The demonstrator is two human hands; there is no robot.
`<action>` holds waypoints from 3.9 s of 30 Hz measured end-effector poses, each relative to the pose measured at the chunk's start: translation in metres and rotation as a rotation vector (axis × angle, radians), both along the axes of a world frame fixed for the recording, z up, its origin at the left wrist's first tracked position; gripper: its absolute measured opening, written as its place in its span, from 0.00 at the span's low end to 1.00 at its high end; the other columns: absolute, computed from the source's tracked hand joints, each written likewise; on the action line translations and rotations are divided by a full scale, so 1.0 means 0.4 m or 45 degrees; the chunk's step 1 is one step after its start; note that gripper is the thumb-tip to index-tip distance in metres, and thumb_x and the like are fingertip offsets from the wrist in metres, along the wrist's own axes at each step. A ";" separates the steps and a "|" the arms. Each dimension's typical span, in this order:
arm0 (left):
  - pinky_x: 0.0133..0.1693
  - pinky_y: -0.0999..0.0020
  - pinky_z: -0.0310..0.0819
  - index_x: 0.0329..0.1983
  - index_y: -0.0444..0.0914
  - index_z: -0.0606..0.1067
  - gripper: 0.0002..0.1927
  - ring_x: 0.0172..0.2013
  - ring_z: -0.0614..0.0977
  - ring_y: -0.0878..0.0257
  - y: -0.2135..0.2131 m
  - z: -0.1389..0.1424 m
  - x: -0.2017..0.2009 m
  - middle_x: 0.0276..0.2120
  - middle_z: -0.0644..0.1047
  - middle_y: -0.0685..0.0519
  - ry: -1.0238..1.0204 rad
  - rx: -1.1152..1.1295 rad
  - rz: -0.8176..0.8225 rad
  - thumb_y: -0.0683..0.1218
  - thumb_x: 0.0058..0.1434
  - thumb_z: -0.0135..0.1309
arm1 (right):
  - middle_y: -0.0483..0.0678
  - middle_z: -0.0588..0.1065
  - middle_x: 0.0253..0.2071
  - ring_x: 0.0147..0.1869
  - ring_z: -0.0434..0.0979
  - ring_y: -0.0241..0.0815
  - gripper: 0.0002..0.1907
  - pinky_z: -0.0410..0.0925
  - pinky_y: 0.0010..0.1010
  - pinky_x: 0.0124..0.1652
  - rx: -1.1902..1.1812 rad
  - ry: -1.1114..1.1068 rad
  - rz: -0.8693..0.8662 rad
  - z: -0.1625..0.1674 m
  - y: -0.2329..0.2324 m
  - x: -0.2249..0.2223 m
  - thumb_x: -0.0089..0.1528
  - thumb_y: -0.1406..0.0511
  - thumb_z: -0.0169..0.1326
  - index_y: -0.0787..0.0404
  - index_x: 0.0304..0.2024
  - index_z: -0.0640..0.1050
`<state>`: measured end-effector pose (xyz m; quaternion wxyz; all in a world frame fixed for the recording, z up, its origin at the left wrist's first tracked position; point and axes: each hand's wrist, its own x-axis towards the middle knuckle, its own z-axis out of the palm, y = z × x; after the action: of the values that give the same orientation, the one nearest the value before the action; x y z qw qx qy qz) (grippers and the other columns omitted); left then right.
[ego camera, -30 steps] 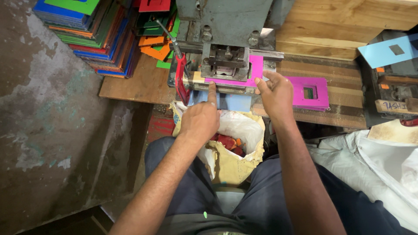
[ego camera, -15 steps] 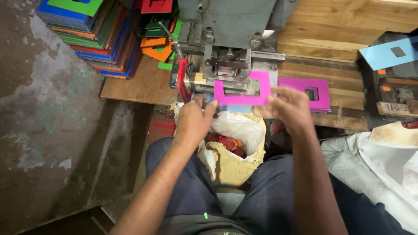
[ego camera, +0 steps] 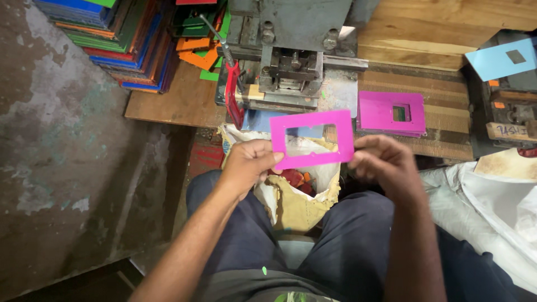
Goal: The person sits at a manual press machine and feeds colored plastic sheets one at a time under the die, pulls the lever to punch out a rectangular frame, then sets the cut frame on a stack and drops the scrap pieces into a paper bag below. The cycle repeats with pink, red, and green sheets.
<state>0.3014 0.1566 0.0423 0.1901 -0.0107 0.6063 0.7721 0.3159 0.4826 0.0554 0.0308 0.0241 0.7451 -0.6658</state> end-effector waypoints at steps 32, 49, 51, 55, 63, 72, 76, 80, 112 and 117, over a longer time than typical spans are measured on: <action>0.28 0.72 0.73 0.42 0.30 0.78 0.07 0.32 0.84 0.60 -0.398 -0.067 -0.138 0.34 0.82 0.47 0.077 0.240 0.910 0.40 0.63 0.59 | 0.43 0.74 0.26 0.24 0.67 0.31 0.16 0.59 0.28 0.18 0.053 -0.063 -0.390 -0.274 0.535 -0.235 0.78 0.57 0.48 0.60 0.42 0.75; 0.26 0.66 0.84 0.25 0.27 0.72 0.07 0.25 0.85 0.53 -0.323 -0.201 -0.710 0.26 0.78 0.44 0.109 0.424 1.156 0.30 0.60 0.49 | 0.45 0.73 0.39 0.35 0.71 0.31 0.12 0.66 0.22 0.30 -0.469 -0.123 -0.202 -0.332 0.624 -0.159 0.73 0.64 0.48 0.65 0.55 0.73; 0.28 0.62 0.87 0.24 0.26 0.70 0.09 0.25 0.85 0.51 -0.330 -0.196 -0.764 0.25 0.77 0.43 0.174 0.425 1.188 0.29 0.59 0.45 | 0.46 0.73 0.41 0.37 0.71 0.31 0.12 0.66 0.22 0.32 -0.447 -0.111 -0.220 -0.335 0.626 -0.159 0.72 0.66 0.49 0.65 0.56 0.72; 0.29 0.59 0.89 0.26 0.26 0.68 0.07 0.25 0.84 0.51 -0.346 -0.184 -0.781 0.25 0.77 0.43 0.159 0.409 1.201 0.29 0.60 0.45 | 0.46 0.73 0.45 0.41 0.71 0.31 0.15 0.67 0.21 0.36 -0.351 -0.065 -0.285 -0.294 0.577 -0.138 0.70 0.68 0.49 0.66 0.59 0.71; 0.24 0.71 0.75 0.39 0.32 0.77 0.05 0.24 0.81 0.62 -0.339 -0.130 -0.528 0.31 0.80 0.45 0.215 0.188 1.023 0.40 0.69 0.54 | 0.48 0.72 0.53 0.48 0.72 0.31 0.23 0.68 0.19 0.43 0.595 0.398 -0.307 -0.029 0.260 -0.081 0.67 0.73 0.51 0.68 0.65 0.69; 0.41 0.71 0.76 0.50 0.37 0.77 0.07 0.37 0.79 0.67 -0.097 0.120 -0.066 0.41 0.80 0.53 1.012 -0.679 0.722 0.44 0.74 0.57 | 0.55 0.80 0.45 0.35 0.82 0.39 0.24 0.75 0.26 0.35 -0.520 0.107 -0.369 0.008 0.073 -0.141 0.68 0.74 0.54 0.74 0.67 0.72; 0.40 0.59 0.79 0.68 0.43 0.70 0.25 0.36 0.85 0.54 0.071 0.144 -0.050 0.39 0.82 0.48 1.036 -0.882 0.059 0.47 0.68 0.56 | 0.56 0.80 0.45 0.35 0.82 0.40 0.24 0.76 0.28 0.34 -0.511 0.109 -0.333 -0.012 0.054 -0.160 0.67 0.74 0.53 0.75 0.66 0.71; 0.36 0.49 0.76 0.73 0.45 0.64 0.31 0.33 0.82 0.43 0.147 0.124 -0.088 0.36 0.80 0.44 1.108 -1.232 -0.140 0.51 0.67 0.54 | 0.56 0.80 0.44 0.35 0.82 0.41 0.23 0.77 0.29 0.34 -0.561 0.090 -0.322 -0.030 0.055 -0.182 0.67 0.75 0.53 0.75 0.65 0.71; 0.35 0.49 0.78 0.76 0.44 0.56 0.38 0.29 0.83 0.44 0.250 0.098 -0.100 0.31 0.80 0.42 0.931 -1.661 -0.280 0.48 0.64 0.55 | 0.57 0.82 0.44 0.40 0.83 0.37 0.30 0.75 0.25 0.35 -0.181 0.241 -0.248 -0.024 0.087 -0.188 0.58 0.77 0.62 0.76 0.63 0.71; 0.35 0.49 0.78 0.76 0.42 0.55 0.39 0.29 0.83 0.44 0.254 0.090 -0.093 0.30 0.80 0.42 0.942 -1.644 -0.259 0.48 0.63 0.55 | 0.54 0.82 0.45 0.42 0.82 0.33 0.26 0.74 0.21 0.37 -0.084 0.284 -0.332 -0.021 0.086 -0.181 0.57 0.76 0.65 0.75 0.58 0.76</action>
<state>0.2640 0.2583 0.0785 0.0000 0.1963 0.9610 0.1949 0.2434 0.5171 0.0468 -0.1382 0.0455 0.7121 -0.6869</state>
